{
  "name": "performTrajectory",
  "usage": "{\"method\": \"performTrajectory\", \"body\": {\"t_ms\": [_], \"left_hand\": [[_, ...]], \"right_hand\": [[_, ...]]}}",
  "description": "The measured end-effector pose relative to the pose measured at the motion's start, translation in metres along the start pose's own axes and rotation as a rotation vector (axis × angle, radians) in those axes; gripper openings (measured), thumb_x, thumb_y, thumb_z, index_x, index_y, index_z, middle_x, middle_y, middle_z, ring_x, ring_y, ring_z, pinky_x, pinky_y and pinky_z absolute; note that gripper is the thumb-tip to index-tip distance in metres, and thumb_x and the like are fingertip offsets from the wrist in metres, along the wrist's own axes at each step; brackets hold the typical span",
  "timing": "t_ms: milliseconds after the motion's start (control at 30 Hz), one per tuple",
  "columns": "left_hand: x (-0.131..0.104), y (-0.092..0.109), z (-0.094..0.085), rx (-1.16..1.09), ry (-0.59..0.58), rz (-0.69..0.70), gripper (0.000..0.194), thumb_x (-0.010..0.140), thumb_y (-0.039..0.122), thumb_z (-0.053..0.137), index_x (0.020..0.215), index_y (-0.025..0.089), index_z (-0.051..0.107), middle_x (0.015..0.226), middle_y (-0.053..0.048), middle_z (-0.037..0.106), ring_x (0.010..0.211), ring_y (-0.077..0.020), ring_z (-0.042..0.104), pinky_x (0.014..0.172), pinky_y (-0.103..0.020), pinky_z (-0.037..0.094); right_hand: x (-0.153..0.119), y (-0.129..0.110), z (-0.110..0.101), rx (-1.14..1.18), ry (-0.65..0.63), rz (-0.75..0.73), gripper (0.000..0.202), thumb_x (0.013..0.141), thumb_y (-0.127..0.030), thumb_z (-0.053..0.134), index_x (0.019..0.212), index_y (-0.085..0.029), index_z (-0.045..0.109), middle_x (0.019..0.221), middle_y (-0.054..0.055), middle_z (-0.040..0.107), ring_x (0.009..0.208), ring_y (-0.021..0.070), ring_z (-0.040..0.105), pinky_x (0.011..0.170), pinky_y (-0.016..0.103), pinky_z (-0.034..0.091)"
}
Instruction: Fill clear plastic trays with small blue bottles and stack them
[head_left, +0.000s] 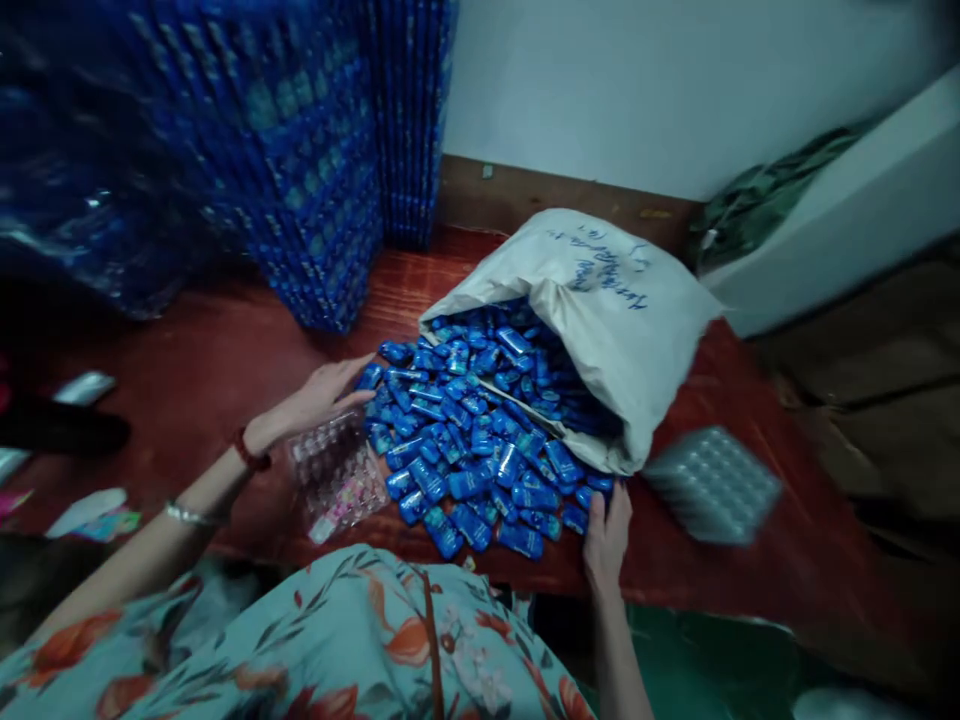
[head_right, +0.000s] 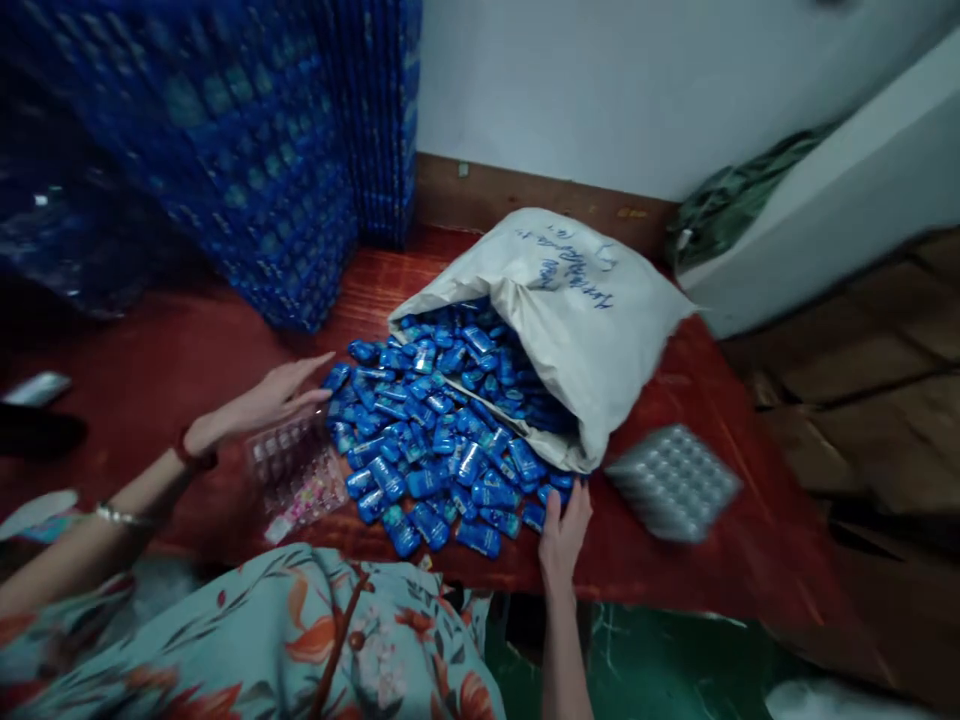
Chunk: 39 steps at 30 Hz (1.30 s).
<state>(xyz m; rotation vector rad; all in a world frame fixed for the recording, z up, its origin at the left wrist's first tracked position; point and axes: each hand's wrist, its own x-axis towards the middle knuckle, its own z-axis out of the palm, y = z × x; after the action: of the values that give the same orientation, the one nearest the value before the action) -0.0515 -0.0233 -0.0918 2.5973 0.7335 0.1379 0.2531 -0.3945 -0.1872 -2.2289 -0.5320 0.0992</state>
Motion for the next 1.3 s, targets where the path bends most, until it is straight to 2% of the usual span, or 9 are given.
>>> {"method": "performTrajectory", "body": {"t_ms": [100, 200, 400, 600, 700, 800, 967, 1067, 1300], "left_hand": [[-0.086, 0.007, 0.03, 0.044, 0.0, -0.249, 0.068, 0.089, 0.056, 0.032, 0.146, 0.024, 0.014, 0.151, -0.011, 0.025, 0.137, -0.0276, 0.025, 0.11, -0.049, 0.02], [-0.136, 0.022, 0.079, 0.06, 0.018, -0.464, 0.071, 0.088, 0.055, 0.036, 0.147, 0.027, 0.008, 0.154, -0.013, 0.009, 0.14, -0.0336, 0.014, 0.106, -0.061, 0.018], [-0.124, 0.07, 0.148, 0.111, 0.266, -0.457, 0.069, 0.089, 0.051, 0.039, 0.147, 0.024, 0.012, 0.154, -0.012, 0.005, 0.14, -0.0373, -0.007, 0.104, -0.068, 0.01], [-0.101, 0.089, 0.146, 0.121, 0.338, -0.372, 0.071, 0.091, 0.049, 0.037, 0.147, 0.025, 0.001, 0.154, -0.015, 0.007, 0.14, -0.0387, 0.002, 0.098, -0.075, 0.004], [-0.102, 0.098, 0.133, 0.155, 0.341, -0.167, 0.079, 0.085, 0.054, 0.046, 0.147, 0.025, 0.006, 0.154, -0.016, 0.005, 0.14, -0.0388, 0.003, 0.103, -0.069, 0.004], [-0.097, 0.115, 0.12, 0.144, 0.198, 0.051, 0.071, 0.086, 0.05, 0.048, 0.146, 0.03, 0.014, 0.154, -0.012, 0.012, 0.14, -0.0373, 0.007, 0.105, -0.068, 0.004], [-0.041, 0.119, 0.1, -0.075, 0.255, -0.063, 0.063, 0.092, 0.047, 0.039, 0.146, 0.029, 0.012, 0.153, -0.01, 0.016, 0.141, -0.0292, 0.013, 0.11, -0.057, 0.015], [0.028, 0.097, 0.084, -0.19, 0.39, -0.152, 0.059, 0.094, 0.046, 0.032, 0.146, 0.028, 0.011, 0.153, -0.01, 0.019, 0.141, -0.0259, 0.016, 0.111, -0.053, 0.019], [0.19, 0.051, 0.063, -0.181, 0.287, -0.26, 0.073, 0.088, 0.056, 0.039, 0.147, 0.023, 0.011, 0.153, -0.014, 0.012, 0.14, -0.0355, 0.012, 0.107, -0.06, 0.018]], "right_hand": [[-0.023, -0.016, 0.02, -0.004, 0.124, -0.055, 0.069, 0.089, -0.056, 0.029, 0.142, -0.011, 0.03, 0.142, 0.019, 0.034, 0.134, 0.03, 0.027, 0.109, 0.049, 0.019], [-0.037, -0.035, 0.04, -0.032, 0.176, -0.076, 0.073, 0.087, -0.058, 0.034, 0.143, -0.012, 0.026, 0.143, 0.02, 0.032, 0.136, 0.0334, 0.021, 0.109, 0.053, 0.016], [-0.032, -0.056, 0.072, -0.131, 0.171, -0.06, 0.09, 0.084, -0.065, 0.031, 0.144, 0.0, 0.017, 0.145, 0.029, 0.021, 0.138, 0.0404, 0.002, 0.106, 0.062, 0.012], [-0.042, -0.036, 0.044, -0.137, 0.223, -0.079, 0.071, 0.088, -0.058, 0.03, 0.145, -0.016, 0.022, 0.147, 0.022, 0.025, 0.137, 0.0379, 0.016, 0.1, 0.071, 0.011], [-0.028, -0.018, 0.013, -0.155, 0.357, -0.058, 0.076, 0.085, -0.061, 0.036, 0.142, -0.011, 0.029, 0.146, 0.024, 0.025, 0.137, 0.0386, 0.016, 0.103, 0.067, 0.012], [0.002, -0.015, -0.008, -0.133, 0.368, -0.088, 0.083, 0.082, -0.065, 0.039, 0.138, -0.005, 0.035, 0.144, 0.027, 0.027, 0.136, 0.0385, 0.02, 0.106, 0.059, 0.019], [0.05, -0.04, 0.004, -0.074, 0.315, -0.216, 0.095, 0.076, -0.06, 0.053, 0.144, -0.002, 0.02, 0.143, 0.026, 0.029, 0.134, 0.0348, 0.027, 0.106, 0.05, 0.026], [0.081, -0.051, 0.019, -0.027, 0.316, -0.112, 0.087, 0.078, -0.054, 0.051, 0.143, -0.004, 0.022, 0.14, 0.025, 0.035, 0.129, 0.0361, 0.034, 0.102, 0.05, 0.031], [0.144, -0.068, 0.036, -0.06, 0.29, 0.146, 0.072, 0.082, -0.042, 0.041, 0.144, -0.011, 0.022, 0.132, 0.026, 0.036, 0.117, 0.0387, 0.047, 0.093, 0.052, 0.038]]}}
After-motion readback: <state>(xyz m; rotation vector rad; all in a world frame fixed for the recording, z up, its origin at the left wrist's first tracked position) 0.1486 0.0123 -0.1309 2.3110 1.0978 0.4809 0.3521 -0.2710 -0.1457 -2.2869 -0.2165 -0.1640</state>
